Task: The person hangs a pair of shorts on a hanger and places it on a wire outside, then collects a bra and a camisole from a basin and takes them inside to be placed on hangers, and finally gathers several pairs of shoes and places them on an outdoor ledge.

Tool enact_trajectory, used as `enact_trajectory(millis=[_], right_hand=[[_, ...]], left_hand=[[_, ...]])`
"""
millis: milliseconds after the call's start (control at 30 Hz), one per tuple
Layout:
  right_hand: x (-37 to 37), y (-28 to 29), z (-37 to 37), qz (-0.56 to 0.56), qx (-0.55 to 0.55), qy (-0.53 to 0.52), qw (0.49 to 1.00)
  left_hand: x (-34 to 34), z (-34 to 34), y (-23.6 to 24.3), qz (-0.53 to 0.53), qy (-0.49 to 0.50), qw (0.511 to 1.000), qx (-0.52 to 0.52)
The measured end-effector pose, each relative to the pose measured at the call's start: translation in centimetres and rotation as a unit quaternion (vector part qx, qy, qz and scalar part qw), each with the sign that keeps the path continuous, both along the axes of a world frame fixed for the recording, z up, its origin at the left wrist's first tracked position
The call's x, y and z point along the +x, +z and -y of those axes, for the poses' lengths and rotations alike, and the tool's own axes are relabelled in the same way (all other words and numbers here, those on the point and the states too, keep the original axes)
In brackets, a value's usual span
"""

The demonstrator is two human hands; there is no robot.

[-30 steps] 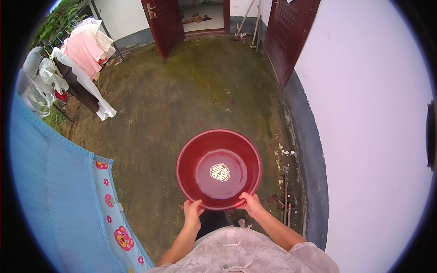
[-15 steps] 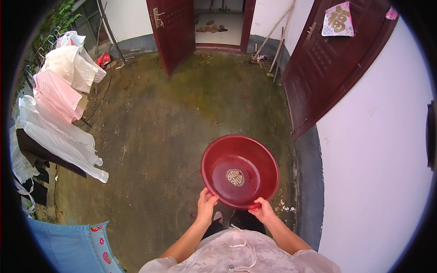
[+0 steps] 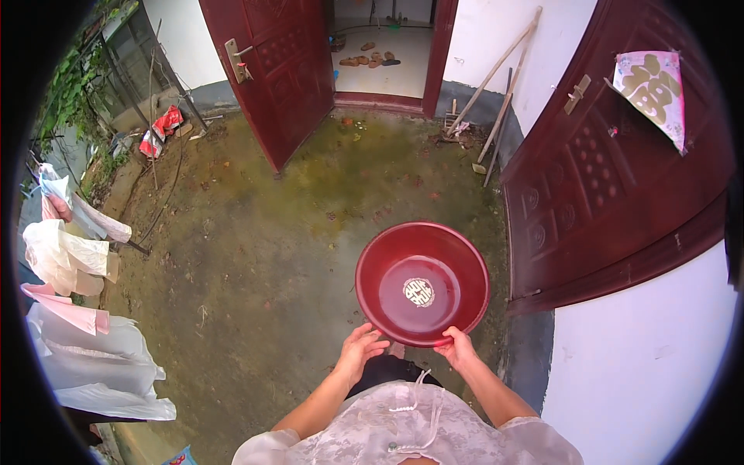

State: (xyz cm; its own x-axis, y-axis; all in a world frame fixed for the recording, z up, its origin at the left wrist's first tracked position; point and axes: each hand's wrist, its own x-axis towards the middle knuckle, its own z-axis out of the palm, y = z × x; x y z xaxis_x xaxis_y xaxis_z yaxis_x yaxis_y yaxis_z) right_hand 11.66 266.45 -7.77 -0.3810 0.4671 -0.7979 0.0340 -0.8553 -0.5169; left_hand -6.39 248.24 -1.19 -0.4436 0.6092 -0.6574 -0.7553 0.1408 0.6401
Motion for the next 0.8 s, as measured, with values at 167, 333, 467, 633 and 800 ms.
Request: enact_trajectory(millis=[167,333,467,633,800], right_hand=[[-11.3,0.4,-8.6,-0.003,-0.020,0.075,0.997],[-23.2,-1.2,-19.5,-0.009,0.014,0.146,0.989],[-31.1,0.8,-29.5,-0.008,0.044,0.144,0.989],[-35.4,2.4,-42.2,-0.021,-0.015,0.064,0.998],[-39.3,1.9,-53.1,-0.034,-0.041,-0.015,0.998]], left_hand=[[-7.8,-6.9,-0.7,-0.028,0.087,0.996,-0.014],[-16.4,-16.5,-3.4,-0.052,0.158,0.986,-0.027],[-25.6,-26.7,-3.1,-0.043,0.112,0.992,-0.036],[-34.2,-41.5,0.3,-0.078,-0.012,0.997,-0.004],[-41.6,-54.9,1.6,-0.081,-0.086,0.991,0.056]])
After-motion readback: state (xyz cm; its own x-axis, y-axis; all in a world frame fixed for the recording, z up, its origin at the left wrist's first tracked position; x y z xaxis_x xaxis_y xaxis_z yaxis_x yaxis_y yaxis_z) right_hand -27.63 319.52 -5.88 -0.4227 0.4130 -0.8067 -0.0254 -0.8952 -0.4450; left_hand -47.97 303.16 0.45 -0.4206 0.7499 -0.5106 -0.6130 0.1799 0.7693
